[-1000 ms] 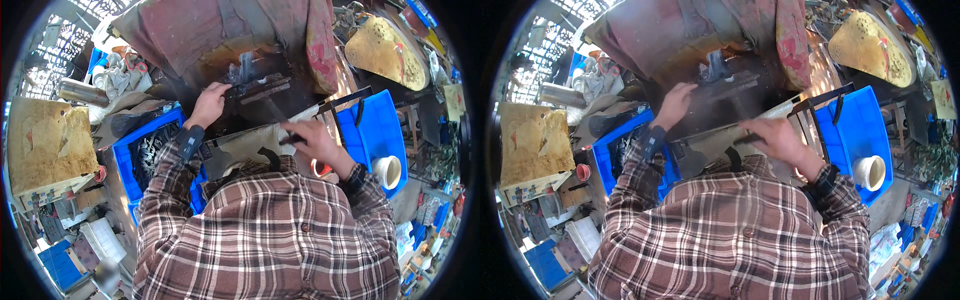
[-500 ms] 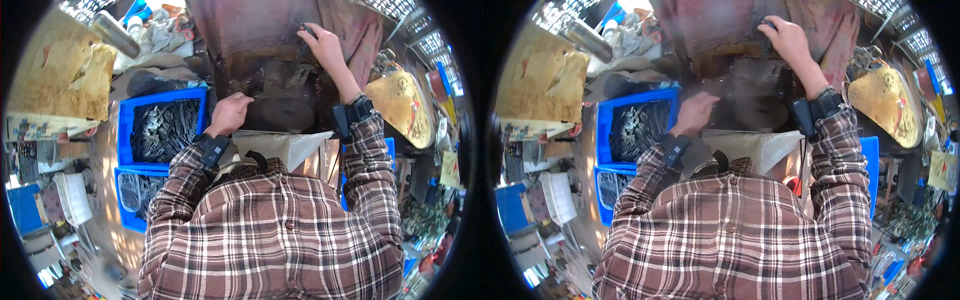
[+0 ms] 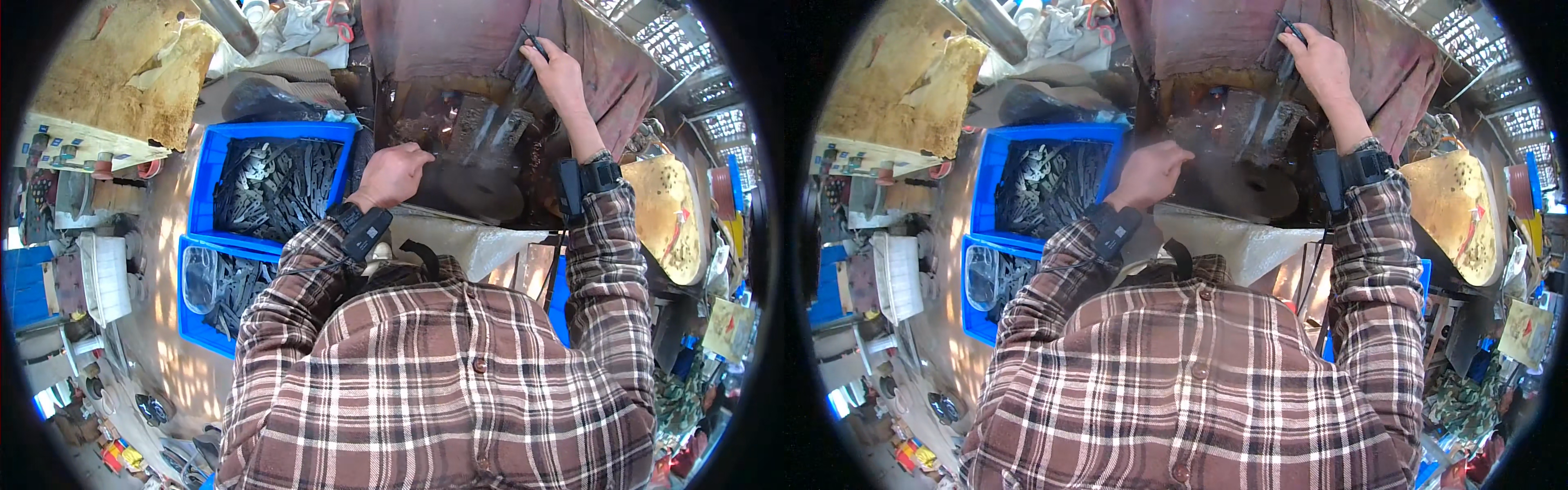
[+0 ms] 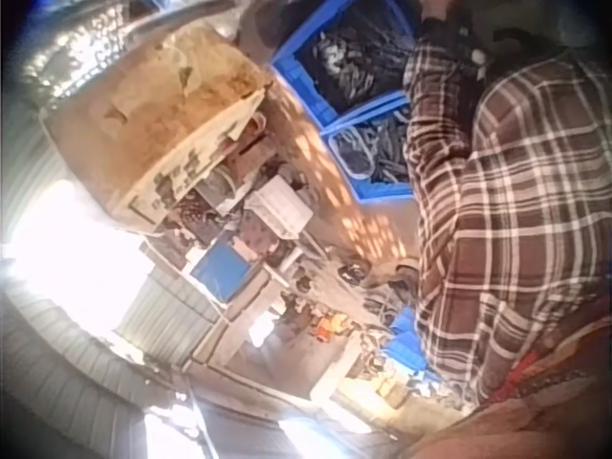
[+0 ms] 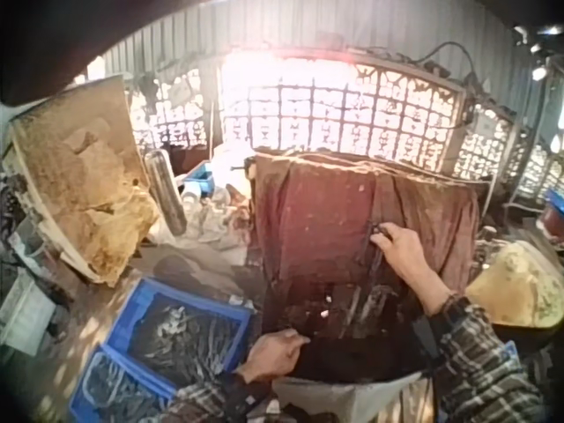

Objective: The person picks up metal pieces from a blue bin, holds them against a rotating grinding wheel, and dips them into a container of liquid. They repeat this process, occasionally turning the pieces over and inspecting them before placing them into a separate blue bin.

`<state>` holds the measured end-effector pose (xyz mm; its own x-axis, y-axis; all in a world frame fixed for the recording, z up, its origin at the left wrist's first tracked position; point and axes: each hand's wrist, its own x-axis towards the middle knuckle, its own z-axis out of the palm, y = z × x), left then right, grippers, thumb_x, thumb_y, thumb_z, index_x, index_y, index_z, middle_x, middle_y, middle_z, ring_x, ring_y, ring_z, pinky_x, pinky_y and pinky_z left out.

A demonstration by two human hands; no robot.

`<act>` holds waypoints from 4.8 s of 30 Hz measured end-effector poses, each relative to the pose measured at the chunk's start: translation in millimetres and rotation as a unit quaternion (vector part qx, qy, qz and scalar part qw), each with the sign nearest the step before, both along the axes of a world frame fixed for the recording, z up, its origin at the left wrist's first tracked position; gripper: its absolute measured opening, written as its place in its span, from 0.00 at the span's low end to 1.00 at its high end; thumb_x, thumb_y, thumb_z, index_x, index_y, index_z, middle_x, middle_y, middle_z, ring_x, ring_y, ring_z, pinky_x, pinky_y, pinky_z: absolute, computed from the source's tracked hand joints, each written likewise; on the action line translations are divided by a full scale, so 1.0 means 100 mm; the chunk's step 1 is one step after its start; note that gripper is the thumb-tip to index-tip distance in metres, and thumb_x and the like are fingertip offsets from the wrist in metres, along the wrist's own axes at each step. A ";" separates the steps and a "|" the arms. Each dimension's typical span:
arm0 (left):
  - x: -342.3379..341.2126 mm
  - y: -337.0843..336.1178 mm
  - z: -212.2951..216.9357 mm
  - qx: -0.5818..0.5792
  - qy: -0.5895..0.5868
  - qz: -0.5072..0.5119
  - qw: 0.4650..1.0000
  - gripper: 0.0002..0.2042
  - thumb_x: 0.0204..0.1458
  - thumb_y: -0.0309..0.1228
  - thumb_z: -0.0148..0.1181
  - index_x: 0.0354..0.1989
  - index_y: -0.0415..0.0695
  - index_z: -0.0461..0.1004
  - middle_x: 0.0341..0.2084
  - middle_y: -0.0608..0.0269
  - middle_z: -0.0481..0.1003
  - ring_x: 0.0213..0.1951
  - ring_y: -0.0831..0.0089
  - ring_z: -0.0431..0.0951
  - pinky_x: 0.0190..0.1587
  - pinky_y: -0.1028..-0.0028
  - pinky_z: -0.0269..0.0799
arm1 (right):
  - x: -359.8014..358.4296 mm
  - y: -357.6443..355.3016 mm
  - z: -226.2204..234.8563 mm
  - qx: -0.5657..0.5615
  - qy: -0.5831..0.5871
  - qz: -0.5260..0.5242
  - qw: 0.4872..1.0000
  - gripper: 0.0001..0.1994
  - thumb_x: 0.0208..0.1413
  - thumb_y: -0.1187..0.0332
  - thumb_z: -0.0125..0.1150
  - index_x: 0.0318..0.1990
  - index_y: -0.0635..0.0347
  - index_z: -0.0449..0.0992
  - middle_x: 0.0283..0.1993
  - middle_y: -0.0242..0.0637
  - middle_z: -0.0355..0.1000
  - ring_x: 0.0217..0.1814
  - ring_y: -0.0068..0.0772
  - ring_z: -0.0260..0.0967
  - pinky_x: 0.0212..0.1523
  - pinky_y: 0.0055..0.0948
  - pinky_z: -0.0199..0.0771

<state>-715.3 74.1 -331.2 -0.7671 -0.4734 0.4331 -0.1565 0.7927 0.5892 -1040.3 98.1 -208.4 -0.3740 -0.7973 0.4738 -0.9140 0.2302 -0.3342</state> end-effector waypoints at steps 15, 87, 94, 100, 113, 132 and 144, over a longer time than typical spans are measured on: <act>0.03 -0.02 -0.02 -0.026 0.001 0.015 1.000 0.08 0.48 0.24 0.56 0.35 0.45 0.79 0.30 0.57 0.76 0.33 0.55 0.77 0.36 0.62 0.74 | 0.06 -0.08 -0.01 -0.007 0.023 -0.015 1.000 0.19 0.56 0.47 0.56 0.46 0.49 0.79 0.40 0.46 0.77 0.45 0.51 0.74 0.45 0.44 0.73; 0.79 -0.42 0.14 -0.053 0.022 0.046 0.997 0.13 0.53 0.30 0.58 0.47 0.45 0.77 0.29 0.59 0.77 0.31 0.61 0.78 0.33 0.67 0.75 | 1.33 1.22 -0.69 -0.081 -0.863 -0.015 0.499 0.12 0.63 0.69 0.51 0.51 0.64 0.69 0.36 0.31 0.66 0.30 0.23 0.61 0.29 0.22 0.63; 1.80 -1.41 -1.20 0.237 -0.295 0.465 0.800 0.18 0.51 0.44 0.55 0.37 0.42 0.80 0.34 0.48 0.79 0.40 0.48 0.79 0.45 0.56 0.74 | 1.33 1.49 -0.44 -0.017 -0.797 -0.043 0.602 0.15 0.63 0.64 0.53 0.53 0.63 0.69 0.33 0.26 0.63 0.24 0.14 0.53 0.17 0.14 0.48; 1.88 -1.46 -1.53 0.121 -0.375 0.318 0.862 0.18 0.49 0.48 0.57 0.40 0.48 0.79 0.35 0.50 0.79 0.40 0.53 0.80 0.40 0.57 0.76 | 1.42 1.72 -0.41 -0.006 -0.846 -0.012 0.532 0.20 0.65 0.54 0.49 0.54 0.60 0.70 0.33 0.23 0.62 0.22 0.12 0.48 0.17 0.14 0.44; 1.74 -1.23 -0.51 0.431 0.111 0.274 0.853 0.09 0.62 0.30 0.48 0.47 0.41 0.66 0.34 0.57 0.77 0.32 0.74 0.78 0.30 0.75 0.76 | 1.51 1.94 -0.48 -0.076 -0.863 0.022 0.500 0.28 0.67 0.46 0.40 0.58 0.64 0.65 0.35 0.29 0.67 0.26 0.18 0.57 0.21 0.17 0.52; 2.19 -1.16 -1.00 0.563 0.120 0.394 0.717 0.08 0.61 0.27 0.46 0.45 0.39 0.69 0.21 0.54 0.74 0.16 0.64 0.73 0.20 0.65 0.73 | 1.62 2.36 -0.72 -0.056 -0.792 -0.052 0.606 0.14 0.65 0.66 0.51 0.53 0.65 0.70 0.26 0.26 0.60 0.17 0.10 0.48 0.14 0.13 0.43; 2.15 -1.23 -1.25 -0.045 -0.353 0.461 0.813 0.07 0.48 0.33 0.58 0.34 0.52 0.79 0.35 0.60 0.75 0.41 0.58 0.77 0.40 0.57 0.72 | 1.59 1.90 -0.61 -0.008 -0.785 -0.026 0.620 0.14 0.64 0.68 0.52 0.53 0.66 0.69 0.26 0.26 0.60 0.17 0.11 0.48 0.14 0.14 0.42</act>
<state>-500.2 -48.7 -456.0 -0.1770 -0.9789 0.1026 -0.9825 0.1819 0.0411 -881.4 288.6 -269.2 -0.4086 -0.7647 -0.4983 0.5472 0.2318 -0.8043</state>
